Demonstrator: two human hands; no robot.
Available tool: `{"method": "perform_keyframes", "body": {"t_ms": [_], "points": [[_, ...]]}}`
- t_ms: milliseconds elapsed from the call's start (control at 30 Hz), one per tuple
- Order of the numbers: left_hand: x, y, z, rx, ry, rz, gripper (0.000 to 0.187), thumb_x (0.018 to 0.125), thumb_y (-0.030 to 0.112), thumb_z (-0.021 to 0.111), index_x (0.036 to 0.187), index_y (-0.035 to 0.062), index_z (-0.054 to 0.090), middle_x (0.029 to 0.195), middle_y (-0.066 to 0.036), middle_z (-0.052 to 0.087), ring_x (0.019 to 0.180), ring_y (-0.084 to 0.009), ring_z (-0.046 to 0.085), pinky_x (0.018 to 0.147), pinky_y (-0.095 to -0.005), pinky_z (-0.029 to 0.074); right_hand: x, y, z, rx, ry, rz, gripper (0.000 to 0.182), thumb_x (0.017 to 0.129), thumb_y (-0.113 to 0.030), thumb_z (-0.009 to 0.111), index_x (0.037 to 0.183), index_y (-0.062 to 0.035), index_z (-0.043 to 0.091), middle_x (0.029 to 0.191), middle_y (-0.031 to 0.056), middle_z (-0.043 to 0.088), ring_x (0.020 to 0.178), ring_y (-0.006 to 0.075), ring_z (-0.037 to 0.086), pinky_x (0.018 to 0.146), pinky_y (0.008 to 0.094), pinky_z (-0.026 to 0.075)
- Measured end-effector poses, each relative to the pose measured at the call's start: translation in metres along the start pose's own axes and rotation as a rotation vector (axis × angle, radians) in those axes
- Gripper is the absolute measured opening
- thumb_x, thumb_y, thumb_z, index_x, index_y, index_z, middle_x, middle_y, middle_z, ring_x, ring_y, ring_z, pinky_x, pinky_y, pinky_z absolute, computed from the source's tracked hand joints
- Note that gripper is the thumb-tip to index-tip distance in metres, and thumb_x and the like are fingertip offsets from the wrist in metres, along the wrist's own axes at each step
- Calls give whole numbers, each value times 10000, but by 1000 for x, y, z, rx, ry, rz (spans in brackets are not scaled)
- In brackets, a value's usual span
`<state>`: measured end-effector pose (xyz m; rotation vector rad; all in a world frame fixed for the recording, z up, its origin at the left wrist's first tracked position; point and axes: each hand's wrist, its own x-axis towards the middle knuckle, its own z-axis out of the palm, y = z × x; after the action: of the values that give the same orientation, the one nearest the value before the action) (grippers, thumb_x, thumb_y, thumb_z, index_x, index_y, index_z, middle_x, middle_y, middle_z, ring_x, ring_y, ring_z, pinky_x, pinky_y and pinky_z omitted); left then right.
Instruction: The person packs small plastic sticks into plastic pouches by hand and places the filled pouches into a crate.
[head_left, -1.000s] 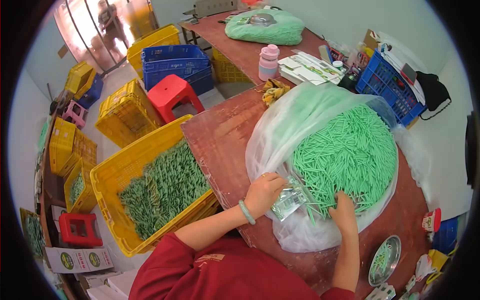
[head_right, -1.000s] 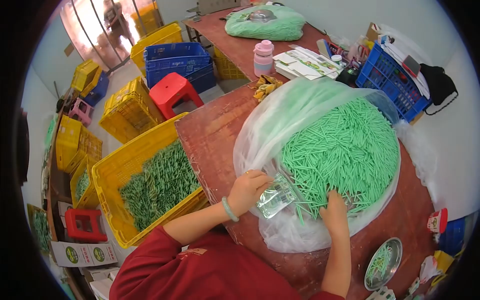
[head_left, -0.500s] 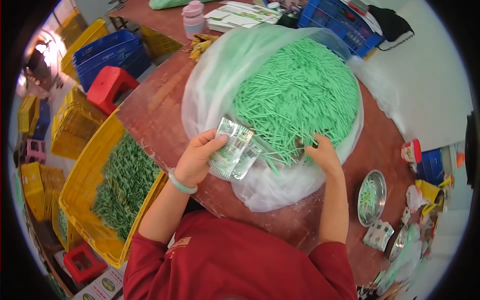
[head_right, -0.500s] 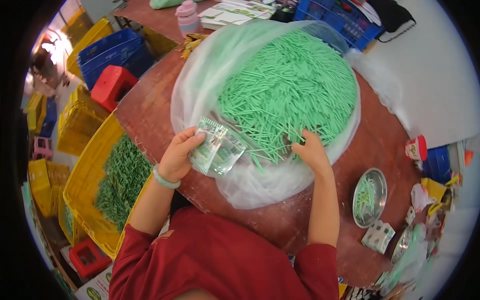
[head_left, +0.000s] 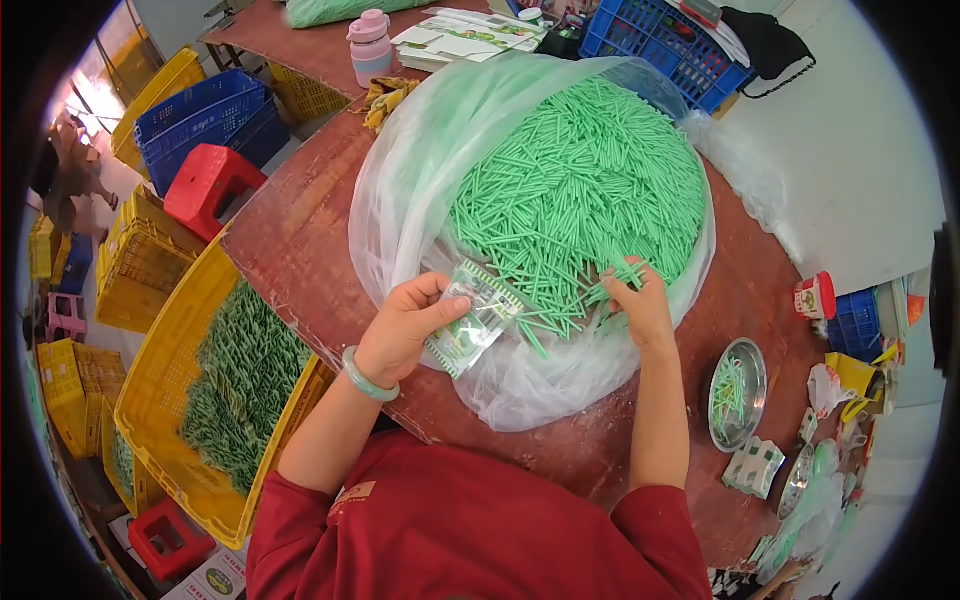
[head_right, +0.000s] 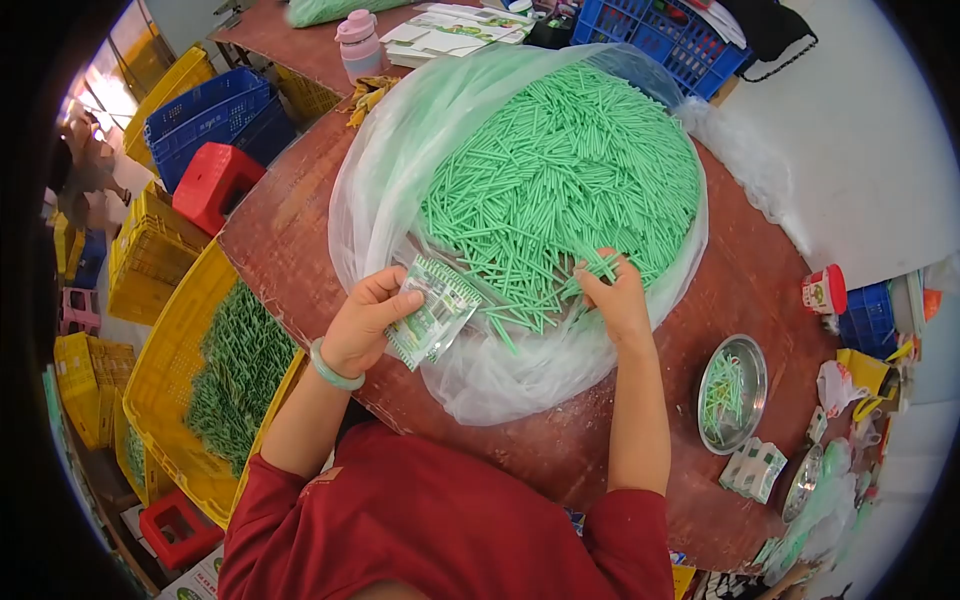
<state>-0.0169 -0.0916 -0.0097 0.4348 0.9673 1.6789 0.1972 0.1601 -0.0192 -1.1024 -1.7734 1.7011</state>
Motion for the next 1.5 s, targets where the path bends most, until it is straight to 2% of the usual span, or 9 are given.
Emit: {"method": "perform_keyframes", "body": {"t_ms": [200, 367, 433, 633, 767, 867, 967, 1267, 1500], "points": [[0, 1, 8, 47, 11, -42, 136, 905, 71, 645, 1034, 29, 654, 968, 3, 669, 866, -56, 592, 772, -225, 481, 0, 8, 4, -135, 24, 18, 263, 805, -78, 685, 1048, -17, 607, 798, 9, 606, 561, 99, 505, 509, 253, 410], [-7, 5, 16, 575, 206, 0, 246, 891, 180, 675, 1084, 29, 659, 957, 6, 643, 866, -86, 563, 758, -257, 484, 13, 40, -16, -258, 18, -74, 403, 801, -145, 693, 1172, -21, 597, 983, 61, 615, 796, 160, 579, 638, 290, 488], [8, -17, -3, 607, 15, 134, 280, 899, 201, 673, 1117, 29, 646, 934, 24, 638, 858, -58, 539, 758, -259, 476, 13, 34, -14, -258, -18, -105, 509, 794, -96, 668, 1281, -40, 531, 1051, 75, 611, 792, 169, 576, 640, 296, 490], [5, -13, -2, 266, -52, 118, 131, 920, 186, 653, 921, 58, 626, 818, 78, 570, 742, -6, 476, 649, -205, 415, -17, -11, 29, -164, 106, -127, 696, 809, 44, 548, 1451, -155, 369, 1109, 70, 585, 674, 110, 503, 474, 238, 398], [-1, -11, 2, 246, -26, 108, 131, 922, 191, 652, 895, 68, 618, 796, 88, 547, 718, -1, 455, 621, -200, 390, 19, 42, -11, -324, 30, -50, 347, 803, 49, 577, 1137, -45, 577, 1028, 64, 583, 622, 97, 507, 472, 234, 411], [1, -13, 1, 269, -36, 100, 138, 924, 200, 651, 905, 66, 622, 795, 89, 549, 715, -1, 458, 616, -201, 389, 11, 36, -5, -309, 32, -142, 133, 820, -12, 623, 950, -37, 604, 787, 24, 555, 542, 78, 472, 451, 218, 399], [2, -12, 2, 257, -36, 76, 147, 927, 212, 649, 916, 66, 629, 797, 88, 555, 713, 0, 463, 614, -196, 386, 13, 39, -12, -332, -13, -131, 148, 781, 15, 666, 916, -18, 615, 954, 53, 554, 594, 102, 506, 451, 215, 412], [2, -13, 3, 228, -45, 57, 153, 935, 218, 643, 944, 66, 637, 813, 86, 566, 725, 2, 476, 621, -188, 390, -7, 14, 17, -568, 106, -502, 141, 712, -10, 713, 833, 23, 650, 915, 119, 517, 841, 286, 534, 838, 389, 415], [2, -15, 0, 229, -40, 51, 154, 933, 211, 645, 957, 59, 639, 840, 79, 586, 754, 1, 488, 647, -189, 402, -2, 18, 13, -510, 6, -356, 142, 723, 8, 685, 852, 14, 628, 848, 114, 570, 822, 258, 552, 811, 349, 428]]}}
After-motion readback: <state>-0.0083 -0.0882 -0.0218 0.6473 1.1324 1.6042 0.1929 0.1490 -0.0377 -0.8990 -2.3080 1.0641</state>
